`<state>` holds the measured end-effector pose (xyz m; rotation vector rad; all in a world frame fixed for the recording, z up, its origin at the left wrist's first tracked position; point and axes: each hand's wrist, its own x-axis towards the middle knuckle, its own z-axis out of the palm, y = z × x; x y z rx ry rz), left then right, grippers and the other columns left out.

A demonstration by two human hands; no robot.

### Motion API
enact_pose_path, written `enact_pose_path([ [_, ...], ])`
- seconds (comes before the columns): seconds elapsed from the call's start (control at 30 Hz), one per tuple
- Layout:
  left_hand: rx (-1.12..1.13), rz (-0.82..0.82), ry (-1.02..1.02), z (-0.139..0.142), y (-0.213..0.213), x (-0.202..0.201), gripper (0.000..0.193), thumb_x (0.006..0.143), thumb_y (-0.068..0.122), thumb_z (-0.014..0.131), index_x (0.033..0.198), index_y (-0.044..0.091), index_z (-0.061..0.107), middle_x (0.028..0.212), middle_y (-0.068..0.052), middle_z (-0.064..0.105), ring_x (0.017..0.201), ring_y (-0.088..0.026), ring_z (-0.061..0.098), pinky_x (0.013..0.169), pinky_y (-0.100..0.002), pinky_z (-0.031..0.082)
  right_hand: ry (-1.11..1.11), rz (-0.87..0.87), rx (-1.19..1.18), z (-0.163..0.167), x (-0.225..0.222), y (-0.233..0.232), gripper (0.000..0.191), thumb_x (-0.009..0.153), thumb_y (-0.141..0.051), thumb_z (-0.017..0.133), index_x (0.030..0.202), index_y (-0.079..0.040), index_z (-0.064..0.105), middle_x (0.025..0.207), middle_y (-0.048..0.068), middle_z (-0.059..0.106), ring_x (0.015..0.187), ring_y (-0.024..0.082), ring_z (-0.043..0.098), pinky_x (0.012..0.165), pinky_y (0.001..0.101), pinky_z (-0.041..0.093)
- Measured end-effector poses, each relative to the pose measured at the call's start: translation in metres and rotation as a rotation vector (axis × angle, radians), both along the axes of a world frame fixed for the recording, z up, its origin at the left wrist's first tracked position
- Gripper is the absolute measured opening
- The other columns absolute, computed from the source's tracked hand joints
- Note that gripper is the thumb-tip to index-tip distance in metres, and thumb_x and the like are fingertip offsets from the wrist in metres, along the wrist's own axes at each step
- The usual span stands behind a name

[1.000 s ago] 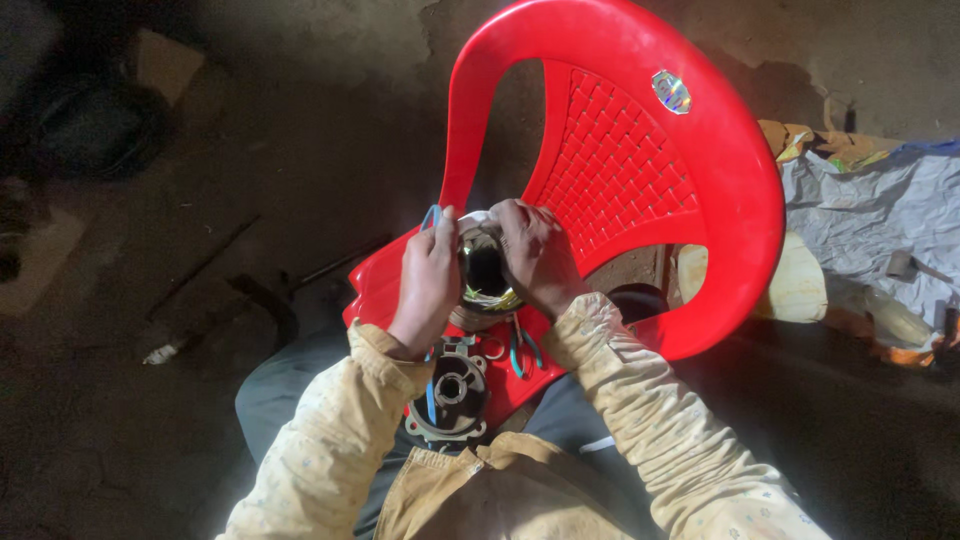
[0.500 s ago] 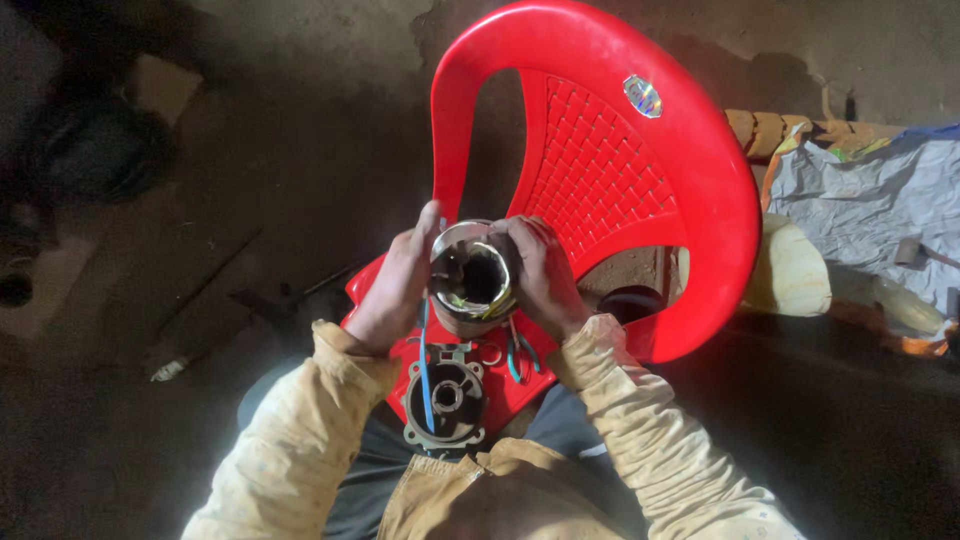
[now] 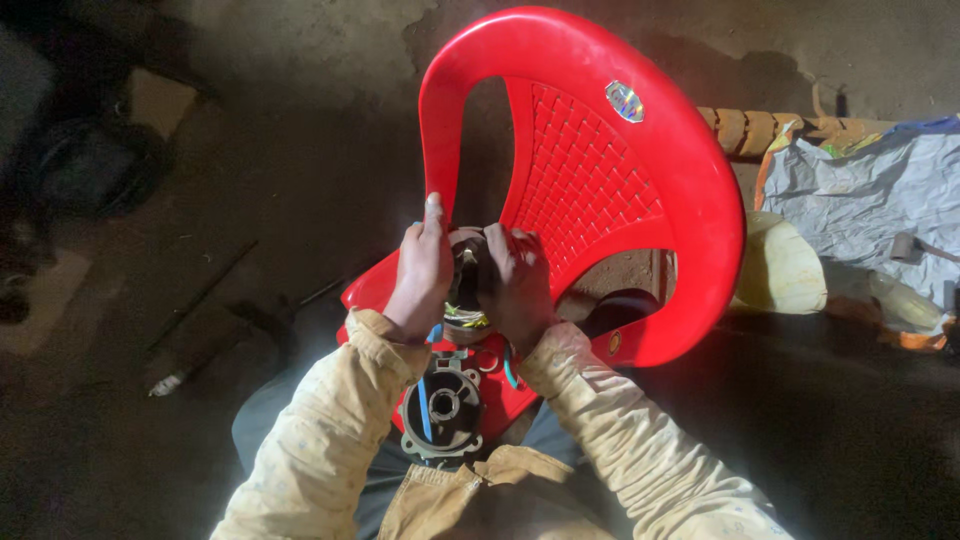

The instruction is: The person sits on a plastic chair with a cylindrical pump motor on their lap. They wrap white tape around the wire leads, tuck the wires into the motor housing, wind and arrange the coil wires, and press a ring component onto the motor end while holding the housing steady.

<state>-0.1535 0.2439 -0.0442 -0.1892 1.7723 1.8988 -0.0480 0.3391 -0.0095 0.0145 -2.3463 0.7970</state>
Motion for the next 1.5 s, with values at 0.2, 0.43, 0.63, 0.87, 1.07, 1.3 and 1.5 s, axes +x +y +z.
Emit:
enact_pose_path([
  [0.2, 0.213, -0.118, -0.030, 0.031, -0.004, 0.006, 0.056, 0.104, 0.051, 0.045, 0.091, 0.003, 0.070, 0.080, -0.006, 0.071, 0.064, -0.009, 0.062, 0.060, -0.026, 0.050, 0.002, -0.042, -0.047, 0.005, -0.006, 0.014, 0.008, 0.102, -0.012, 0.057, 0.096, -0.006, 0.056, 0.080, 0.016, 0.064, 0.080, 0.041, 0.064, 0.075, 0.0535, 0.046],
  [0.43, 0.247, -0.085, 0.149, 0.017, -0.039, 0.030, 0.038, 0.110, 0.035, 0.055, 0.086, 0.006, 0.058, 0.073, 0.006, 0.049, 0.062, -0.004, 0.044, 0.052, -0.023, 0.033, -0.243, -0.026, -0.409, 0.005, 0.001, 0.016, 0.013, 0.100, -0.015, 0.052, 0.102, -0.004, 0.060, 0.084, 0.019, 0.069, 0.082, 0.039, 0.069, 0.068, 0.0477, 0.051],
  [0.63, 0.091, 0.244, 0.418, 0.005, -0.018, 0.036, 0.042, 0.111, 0.034, 0.048, 0.083, 0.007, 0.061, 0.067, 0.007, 0.047, 0.059, -0.003, 0.040, 0.050, -0.024, 0.033, -0.266, -0.210, -0.331, 0.001, -0.011, -0.016, 0.012, 0.092, -0.014, 0.061, 0.096, -0.003, 0.058, 0.081, 0.022, 0.068, 0.080, 0.045, 0.066, 0.065, 0.0519, 0.048],
  [0.87, 0.124, 0.044, 0.197, 0.026, -0.038, 0.034, 0.042, 0.108, 0.037, 0.049, 0.084, 0.006, 0.061, 0.065, 0.006, 0.049, 0.054, -0.006, 0.041, 0.047, -0.028, 0.031, -0.009, 0.137, -0.022, 0.028, -0.019, 0.014, 0.028, 0.095, -0.005, 0.057, 0.122, -0.002, 0.062, 0.095, 0.018, 0.070, 0.089, 0.038, 0.066, 0.081, 0.0476, 0.050],
  [1.07, -0.156, -0.075, 0.466, 0.054, -0.056, 0.040, 0.035, 0.107, 0.031, 0.051, 0.095, 0.002, 0.065, 0.063, 0.002, 0.054, 0.055, -0.005, 0.050, 0.049, -0.024, 0.039, -0.083, 0.140, 0.114, 0.040, -0.025, 0.030, 0.028, 0.092, -0.007, 0.066, 0.120, -0.010, 0.069, 0.100, 0.012, 0.072, 0.096, 0.033, 0.068, 0.086, 0.0435, 0.051],
  [1.3, -0.040, -0.015, 0.867, 0.060, -0.072, 0.062, 0.035, 0.104, 0.004, 0.060, 0.139, 0.004, 0.062, 0.099, -0.005, 0.066, 0.085, -0.011, 0.062, 0.073, -0.028, 0.051, -0.139, 0.129, -0.150, 0.026, -0.012, 0.033, 0.021, 0.098, -0.015, 0.070, 0.117, -0.006, 0.073, 0.107, 0.012, 0.075, 0.098, 0.029, 0.069, 0.086, 0.0382, 0.053],
  [1.5, -0.470, -0.099, 1.158, 0.073, -0.069, 0.044, 0.023, 0.093, 0.007, 0.071, 0.115, 0.008, 0.070, 0.103, -0.014, 0.064, 0.083, -0.031, 0.068, 0.070, -0.039, 0.055, -0.207, -0.088, -0.162, -0.002, 0.017, 0.036, 0.012, 0.090, -0.014, 0.079, 0.096, -0.003, 0.076, 0.097, 0.011, 0.074, 0.093, 0.027, 0.068, 0.083, 0.0387, 0.052],
])
